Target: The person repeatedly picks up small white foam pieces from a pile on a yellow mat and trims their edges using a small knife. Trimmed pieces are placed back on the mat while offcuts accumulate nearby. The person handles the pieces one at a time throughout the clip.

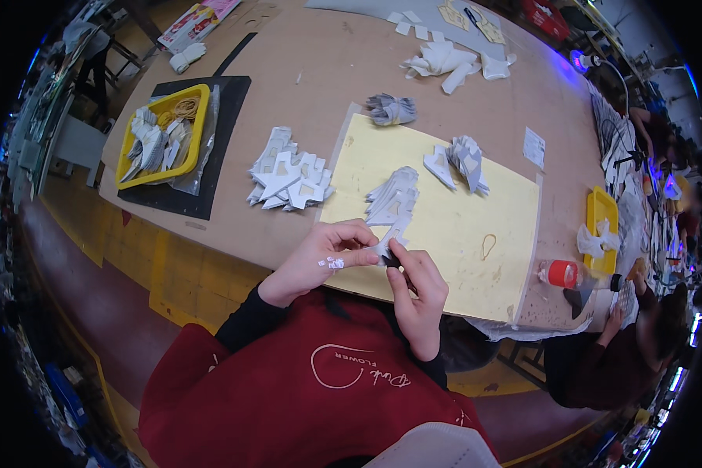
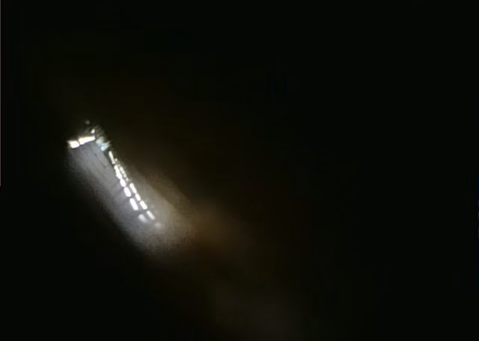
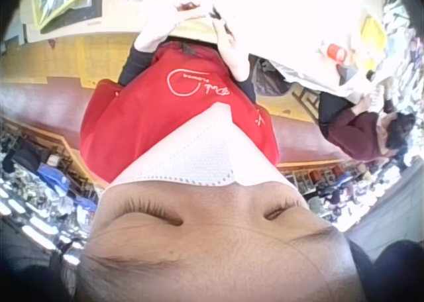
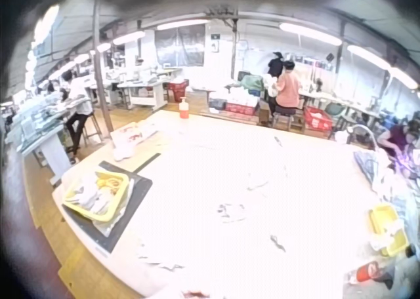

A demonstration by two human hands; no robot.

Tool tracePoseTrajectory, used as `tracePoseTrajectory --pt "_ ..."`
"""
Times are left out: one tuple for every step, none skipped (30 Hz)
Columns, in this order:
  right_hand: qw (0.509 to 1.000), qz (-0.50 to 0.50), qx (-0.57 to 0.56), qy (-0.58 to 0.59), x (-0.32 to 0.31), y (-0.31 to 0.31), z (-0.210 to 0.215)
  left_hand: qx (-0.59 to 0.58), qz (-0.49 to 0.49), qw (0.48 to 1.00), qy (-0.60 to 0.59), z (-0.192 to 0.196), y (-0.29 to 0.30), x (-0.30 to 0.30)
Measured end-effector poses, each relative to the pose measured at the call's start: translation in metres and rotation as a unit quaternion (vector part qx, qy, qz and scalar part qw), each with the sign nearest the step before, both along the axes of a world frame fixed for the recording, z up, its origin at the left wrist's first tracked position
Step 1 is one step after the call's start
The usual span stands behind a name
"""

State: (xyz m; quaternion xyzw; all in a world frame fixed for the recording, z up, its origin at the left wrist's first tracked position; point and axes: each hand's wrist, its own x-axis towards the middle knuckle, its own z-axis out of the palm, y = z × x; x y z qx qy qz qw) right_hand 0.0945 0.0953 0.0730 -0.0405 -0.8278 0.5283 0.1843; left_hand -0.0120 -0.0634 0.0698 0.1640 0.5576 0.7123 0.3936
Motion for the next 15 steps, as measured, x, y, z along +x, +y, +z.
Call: tracePoseTrajectory --pt "1.000 0.002 0.004 0.006 0.001 0.000 0.000 0.014 0.003 1.000 -0.008 -0.003 0.001 0.002" --pt "1.000 -0.001 0.012 0.020 0.001 0.000 0.000 0.028 0.005 0.999 -0.016 -0.006 0.002 0.004" --pt "0.999 -0.005 0.020 0.035 0.001 0.000 -0.002 0.029 0.006 0.999 -0.015 -0.006 0.004 0.007" --pt "0.998 -0.007 0.029 0.050 0.001 0.000 -0.004 0.030 0.008 0.999 -0.014 -0.006 0.006 0.008" --pt "0.998 -0.006 0.032 0.055 0.000 0.000 -0.005 0.031 0.010 0.999 -0.012 -0.006 0.007 0.009" --pt "0.998 -0.005 0.034 0.059 0.000 0.001 -0.006 0.031 0.012 0.999 -0.007 -0.006 0.007 0.010" --pt "0.997 -0.004 0.037 0.064 -0.001 0.002 -0.006 0.031 0.015 0.999 -0.002 -0.006 0.007 0.010" --pt "0.997 -0.002 0.038 0.064 -0.001 0.002 -0.006 0.031 0.017 0.999 0.003 -0.005 0.008 0.010" --pt "0.997 -0.001 0.039 0.065 -0.001 0.002 -0.006 0.030 0.020 0.999 0.002 -0.003 0.008 0.010" --pt "0.997 0.001 0.040 0.065 -0.001 0.002 -0.006 0.029 0.022 0.999 0.000 -0.001 0.008 0.011" --pt "0.997 0.000 0.041 0.066 -0.002 0.002 -0.005 0.027 0.024 0.999 -0.002 0.000 0.008 0.011" --pt "0.997 0.000 0.041 0.066 -0.002 0.002 -0.004 0.026 0.025 0.999 0.001 0.000 0.008 0.012" --pt "0.997 -0.001 0.041 0.067 -0.002 0.001 -0.003 0.024 0.025 0.999 0.004 -0.001 0.007 0.012" --pt "0.997 -0.004 0.040 0.069 -0.003 0.001 -0.003 0.023 0.025 0.999 0.007 -0.001 0.007 0.012" --pt "0.997 -0.006 0.040 0.072 -0.003 0.000 -0.004 0.024 0.029 0.999 0.008 0.000 0.007 0.013"
